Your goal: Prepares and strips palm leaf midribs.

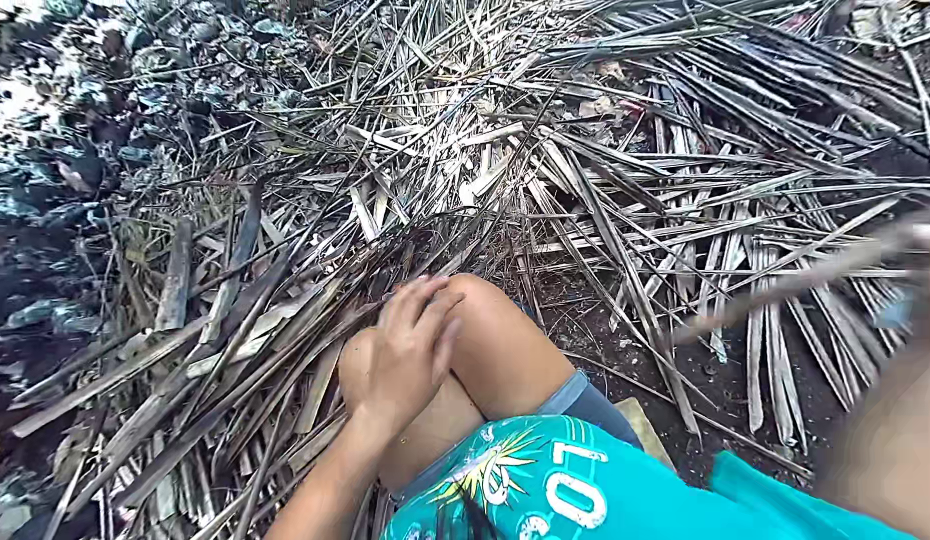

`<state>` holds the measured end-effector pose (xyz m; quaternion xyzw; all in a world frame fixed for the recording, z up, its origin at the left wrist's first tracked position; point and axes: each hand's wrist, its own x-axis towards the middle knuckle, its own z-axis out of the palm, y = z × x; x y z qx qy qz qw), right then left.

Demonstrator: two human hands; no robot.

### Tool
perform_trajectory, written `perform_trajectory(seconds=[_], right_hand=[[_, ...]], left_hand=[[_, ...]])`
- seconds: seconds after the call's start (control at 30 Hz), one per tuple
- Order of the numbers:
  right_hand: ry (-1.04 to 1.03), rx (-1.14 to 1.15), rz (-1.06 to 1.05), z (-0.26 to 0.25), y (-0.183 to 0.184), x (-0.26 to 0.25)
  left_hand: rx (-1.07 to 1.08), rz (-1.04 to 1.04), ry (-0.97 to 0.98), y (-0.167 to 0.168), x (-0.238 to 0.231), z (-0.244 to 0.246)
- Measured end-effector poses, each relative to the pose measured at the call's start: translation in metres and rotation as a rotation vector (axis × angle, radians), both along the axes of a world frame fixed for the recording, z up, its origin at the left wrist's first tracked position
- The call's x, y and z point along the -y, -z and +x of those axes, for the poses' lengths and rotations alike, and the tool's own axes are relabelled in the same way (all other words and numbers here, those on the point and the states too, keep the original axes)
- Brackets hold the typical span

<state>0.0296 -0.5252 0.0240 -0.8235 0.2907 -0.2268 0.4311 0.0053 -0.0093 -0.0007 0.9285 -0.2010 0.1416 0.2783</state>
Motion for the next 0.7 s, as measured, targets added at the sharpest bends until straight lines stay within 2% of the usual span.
perform_trajectory(seconds=[0.1, 0.23, 0.33, 0.5, 0.6, 0.7], right_hand=[[-0.155, 0.189, 0.322, 0.054, 0.024, -0.089], [-0.297, 0.382, 0.654, 0.108, 0.025, -0.177], [-0.427, 0.421, 0.652, 0.122, -0.004, -0.205], [-0.6, 0.541, 0.685, 0.125, -0.043, -0.235], [-0.673, 0.506, 0.584, 0.118, -0.043, -0.263], [-0.902, 0.38, 0.4, 0.106, -0.032, -0.279]], left_hand=[[-0.181, -0.168, 0.082, 0.006, 0.031, 0.024], [-0.232, -0.143, 0.105, 0.0, 0.063, 0.061], [-0.244, -0.171, 0.116, -0.016, 0.076, 0.087], [-0.313, -0.427, 0.162, -0.03, 0.087, 0.109], [-0.309, -0.543, 0.129, -0.042, 0.081, 0.102], [-0.344, -0.614, 0.012, -0.049, 0.063, 0.091]])
